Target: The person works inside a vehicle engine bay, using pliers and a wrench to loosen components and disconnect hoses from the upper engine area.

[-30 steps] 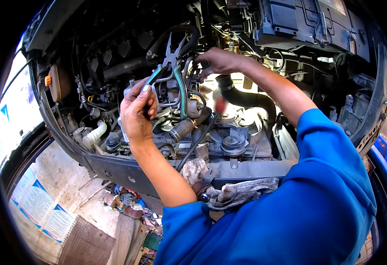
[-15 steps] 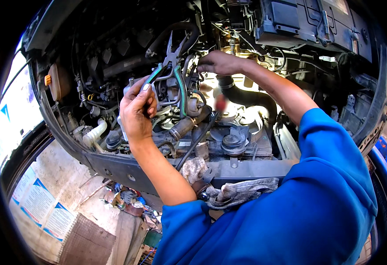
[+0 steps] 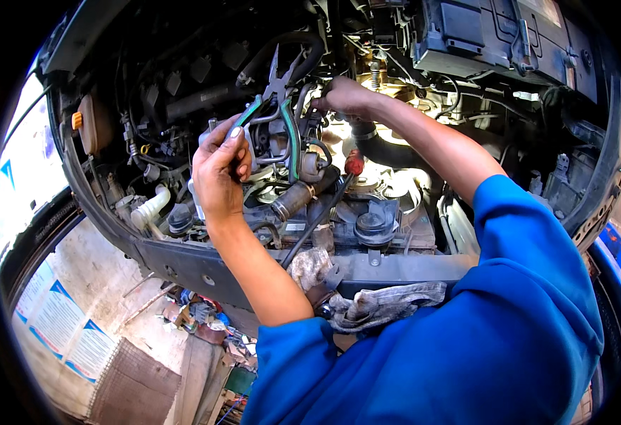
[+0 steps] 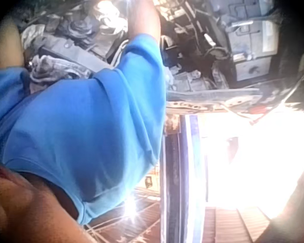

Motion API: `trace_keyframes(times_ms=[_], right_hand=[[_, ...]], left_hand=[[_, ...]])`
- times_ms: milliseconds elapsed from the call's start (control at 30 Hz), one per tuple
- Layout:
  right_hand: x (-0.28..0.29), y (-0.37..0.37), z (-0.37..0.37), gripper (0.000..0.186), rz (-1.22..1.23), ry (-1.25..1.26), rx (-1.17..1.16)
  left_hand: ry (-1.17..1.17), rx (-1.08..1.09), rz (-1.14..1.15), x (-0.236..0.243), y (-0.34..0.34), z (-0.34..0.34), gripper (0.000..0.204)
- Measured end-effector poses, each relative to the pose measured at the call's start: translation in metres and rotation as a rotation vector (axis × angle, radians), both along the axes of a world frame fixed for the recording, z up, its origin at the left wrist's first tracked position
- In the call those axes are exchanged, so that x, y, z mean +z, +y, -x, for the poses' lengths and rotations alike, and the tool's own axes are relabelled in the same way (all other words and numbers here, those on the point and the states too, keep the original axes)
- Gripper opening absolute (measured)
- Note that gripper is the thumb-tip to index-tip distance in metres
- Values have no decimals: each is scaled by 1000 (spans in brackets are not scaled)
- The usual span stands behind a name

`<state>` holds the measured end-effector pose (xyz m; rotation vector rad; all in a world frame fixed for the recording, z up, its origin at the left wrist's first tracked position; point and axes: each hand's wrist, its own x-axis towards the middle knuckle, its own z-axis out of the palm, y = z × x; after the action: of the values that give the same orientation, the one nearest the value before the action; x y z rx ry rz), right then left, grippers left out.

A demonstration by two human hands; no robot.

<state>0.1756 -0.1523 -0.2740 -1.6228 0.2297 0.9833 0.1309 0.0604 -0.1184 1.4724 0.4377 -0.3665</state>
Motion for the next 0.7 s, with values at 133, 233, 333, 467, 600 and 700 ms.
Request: trace_keyframes(times_ms=[133, 233, 333, 467, 600, 700], right_hand=[[-3, 12, 2, 41, 214, -154, 37], [-16, 17, 6, 39, 192, -195, -30], [-3, 8, 2, 24, 37, 12, -110], [-30, 8, 7, 22, -34, -71, -158], [-20, 10, 13, 42, 171, -166, -16], [-35, 15, 19, 42, 234, -295, -106]], left_hand=[[-4, 0, 9, -2, 4, 2, 33], [-1, 0, -3, -1, 3, 3, 34], [6, -6, 11, -1, 5, 0, 34], [5, 1, 25, -1, 4, -2, 35], [-9, 51, 23, -2, 9, 4, 34], [10, 42, 46, -1, 12, 3, 34]])
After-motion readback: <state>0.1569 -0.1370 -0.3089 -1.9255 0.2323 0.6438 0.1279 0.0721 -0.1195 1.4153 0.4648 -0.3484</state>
